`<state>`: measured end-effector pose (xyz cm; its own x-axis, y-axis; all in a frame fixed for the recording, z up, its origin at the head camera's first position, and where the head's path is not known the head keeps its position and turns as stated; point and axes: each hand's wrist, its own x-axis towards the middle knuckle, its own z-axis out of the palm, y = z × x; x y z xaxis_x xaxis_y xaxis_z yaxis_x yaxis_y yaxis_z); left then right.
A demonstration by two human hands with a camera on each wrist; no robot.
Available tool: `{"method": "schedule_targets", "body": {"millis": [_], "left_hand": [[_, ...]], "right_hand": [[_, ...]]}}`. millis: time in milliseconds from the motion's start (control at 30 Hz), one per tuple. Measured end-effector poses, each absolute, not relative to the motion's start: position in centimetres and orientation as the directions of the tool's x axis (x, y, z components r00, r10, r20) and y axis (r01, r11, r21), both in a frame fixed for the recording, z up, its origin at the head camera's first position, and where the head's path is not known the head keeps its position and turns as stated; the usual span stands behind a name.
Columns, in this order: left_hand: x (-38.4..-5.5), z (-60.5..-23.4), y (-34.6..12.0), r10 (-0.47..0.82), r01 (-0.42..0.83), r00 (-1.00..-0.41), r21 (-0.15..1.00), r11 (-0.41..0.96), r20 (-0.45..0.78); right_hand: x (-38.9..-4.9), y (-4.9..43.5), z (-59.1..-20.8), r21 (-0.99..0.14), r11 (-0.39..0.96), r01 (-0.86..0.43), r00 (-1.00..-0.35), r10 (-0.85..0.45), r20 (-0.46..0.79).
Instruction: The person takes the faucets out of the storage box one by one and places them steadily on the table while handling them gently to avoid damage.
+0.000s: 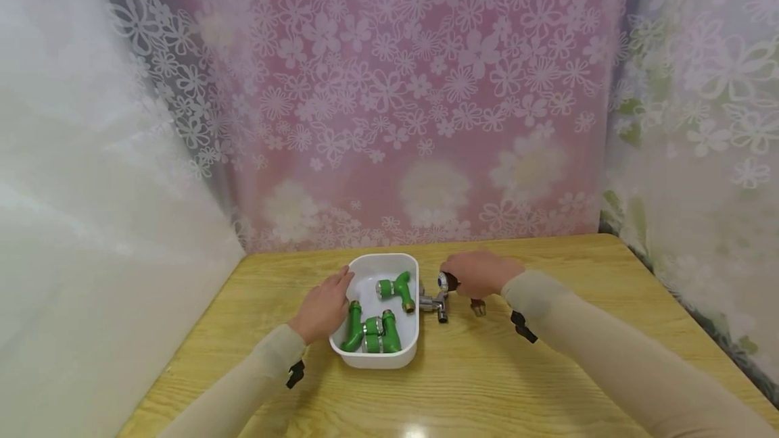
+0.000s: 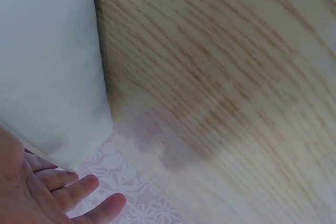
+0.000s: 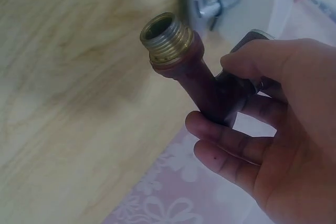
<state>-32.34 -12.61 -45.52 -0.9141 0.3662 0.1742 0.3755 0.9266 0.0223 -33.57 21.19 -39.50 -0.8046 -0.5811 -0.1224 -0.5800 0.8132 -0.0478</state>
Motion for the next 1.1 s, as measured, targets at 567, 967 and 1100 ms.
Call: {"method": "schedule_targets", "body": {"millis": [567,967,1100], "left_hand": [[-32.4,-45.5,-12.6,0.349,0.361,-0.926,0.072,0.93,0.143],[-32.5,-45.3,-12.6,0.342,0.355,-0.929,0.079,0.931,0.139],[-32.5,-45.4,-12.6,0.335,0.346,-0.934,0.081,0.935,0.124]], "right_hand": [[-33.7,21.3,-43.5,0.025,0.842,-0.539,-0.834,-0.53,-0.151],[-33.4,21.1,-44.0,0.027,0.85,-0.527,-0.843,-0.518,-0.147],[-33.3,21.0,-44.0,0.029,0.843,-0.537,-0.838,-0.529,-0.133]]}}
